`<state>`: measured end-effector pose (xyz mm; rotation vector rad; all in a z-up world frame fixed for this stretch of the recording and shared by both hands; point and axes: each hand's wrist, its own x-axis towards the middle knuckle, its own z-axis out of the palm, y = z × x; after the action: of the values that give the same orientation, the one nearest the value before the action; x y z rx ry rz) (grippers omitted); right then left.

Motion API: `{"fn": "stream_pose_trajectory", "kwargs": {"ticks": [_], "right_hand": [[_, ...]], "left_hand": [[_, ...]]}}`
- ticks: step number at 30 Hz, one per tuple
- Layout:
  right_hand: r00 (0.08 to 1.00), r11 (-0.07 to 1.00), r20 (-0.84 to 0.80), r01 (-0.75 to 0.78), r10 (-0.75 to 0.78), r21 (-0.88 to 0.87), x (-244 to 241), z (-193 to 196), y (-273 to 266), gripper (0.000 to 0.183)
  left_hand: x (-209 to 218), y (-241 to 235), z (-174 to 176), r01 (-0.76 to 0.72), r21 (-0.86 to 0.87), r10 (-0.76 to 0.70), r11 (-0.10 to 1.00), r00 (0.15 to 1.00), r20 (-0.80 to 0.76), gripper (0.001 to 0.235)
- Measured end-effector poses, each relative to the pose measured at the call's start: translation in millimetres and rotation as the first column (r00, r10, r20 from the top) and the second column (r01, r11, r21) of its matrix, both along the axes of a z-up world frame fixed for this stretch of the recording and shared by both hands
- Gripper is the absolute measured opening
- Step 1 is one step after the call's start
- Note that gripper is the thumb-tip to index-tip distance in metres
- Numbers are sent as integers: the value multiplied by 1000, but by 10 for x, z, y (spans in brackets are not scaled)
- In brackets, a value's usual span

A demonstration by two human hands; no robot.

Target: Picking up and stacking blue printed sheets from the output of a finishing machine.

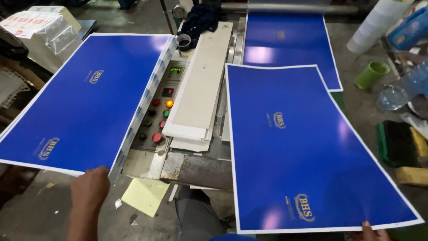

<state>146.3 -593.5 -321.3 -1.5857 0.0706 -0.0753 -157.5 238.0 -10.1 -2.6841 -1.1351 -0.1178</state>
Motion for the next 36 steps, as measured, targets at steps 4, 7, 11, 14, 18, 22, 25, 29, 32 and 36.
{"fn": "stream_pose_trajectory", "kwargs": {"ticks": [4, 7, 11, 14, 18, 22, 25, 29, 32, 36], "right_hand": [[988, 986, -2, 157, -158, -60, -186, 1194, 737, 35], [973, 973, 2, 232, -232, -13, -346, 1333, 857, 34], [947, 945, 38, 322, -320, -55, -549, 1527, 983, 28], [949, 949, 39, 315, -314, 0, -622, 1422, 867, 22], [945, 946, 69, 322, -319, -39, -703, 1413, 875, 18], [953, 956, 89, 293, -290, -19, -710, 1465, 965, 21], [959, 961, 62, 276, -276, 9, -670, 1584, 1133, 22], [961, 961, -19, 275, -276, -31, -490, 1697, 1414, 17], [986, 983, -16, 170, -169, 66, -163, 1547, 1516, 16], [952, 971, -194, 227, -238, -76, 304, 1716, 1824, 23]], "left_hand": [[123, -162, 389, -101, -88, 86, 991, 983, -163, 26], [179, -217, 476, -112, -123, 90, 986, 980, -176, 30], [82, -21, 416, -33, -36, 24, 999, 974, -226, 21], [-93, 243, 363, 3, 104, 22, 995, 970, -243, 22], [-39, 85, 868, -26, 188, 51, 982, 990, -129, 24], [-114, 147, 973, -10, 358, 49, 934, 994, -98, 28], [-22, -65, 1065, 42, 425, -8, 904, 997, -81, 36], [240, -476, 1010, 208, 253, -223, 945, 974, 29, 33], [499, -841, 906, 275, 150, -293, 950, 949, 116, 29], [801, -1242, 786, 399, 156, -428, 904, 826, 366, 22]]}}
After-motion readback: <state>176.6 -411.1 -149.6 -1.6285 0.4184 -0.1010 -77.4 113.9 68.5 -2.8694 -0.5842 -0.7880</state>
